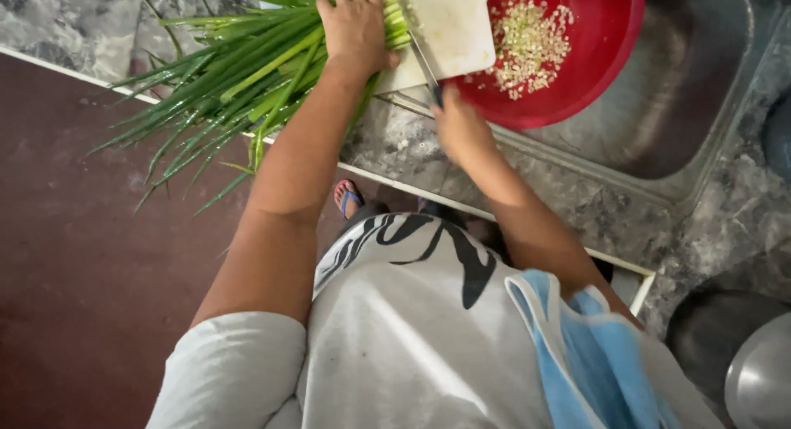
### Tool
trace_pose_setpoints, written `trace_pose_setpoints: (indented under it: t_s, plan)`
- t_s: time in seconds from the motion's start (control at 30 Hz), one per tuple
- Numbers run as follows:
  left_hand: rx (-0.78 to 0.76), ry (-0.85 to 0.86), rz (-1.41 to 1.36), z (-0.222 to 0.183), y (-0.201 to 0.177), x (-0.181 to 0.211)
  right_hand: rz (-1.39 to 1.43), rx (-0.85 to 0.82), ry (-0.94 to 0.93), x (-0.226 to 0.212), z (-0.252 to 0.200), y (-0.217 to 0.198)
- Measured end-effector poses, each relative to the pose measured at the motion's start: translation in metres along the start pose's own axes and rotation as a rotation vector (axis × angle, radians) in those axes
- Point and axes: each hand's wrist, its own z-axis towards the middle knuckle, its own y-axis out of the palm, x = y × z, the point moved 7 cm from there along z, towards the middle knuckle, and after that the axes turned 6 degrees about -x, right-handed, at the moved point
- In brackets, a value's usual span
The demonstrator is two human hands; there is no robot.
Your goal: Cutting green onions on a white cutting board and transferring the chopped pieces into a red bowl.
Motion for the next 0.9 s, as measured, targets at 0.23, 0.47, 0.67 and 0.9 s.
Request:
trace_pose_setpoints:
  t_s: [0.23,0.47,0.67,0.9]
  plan:
    - [-0.018,0.023,0.041,-0.003,-0.002,0.004,-0.047,0.070,0.002,0.007,0.050,0.014]
    - [0.008,-0.003,-0.003,-0.002,0.003,-0.003,-0.023,-0.009,0.036,0.024,-0.024,0.011]
    - [-0.024,0.037,0.023,-0.004,0.002,0.001,-0.125,0.140,0.028,0.030,-0.021,-0.004]
    - [0.015,0.017,0.011,-0.001,0.004,0.000,-0.054,0.156,-0.013,-0.005,-0.047,-0.019]
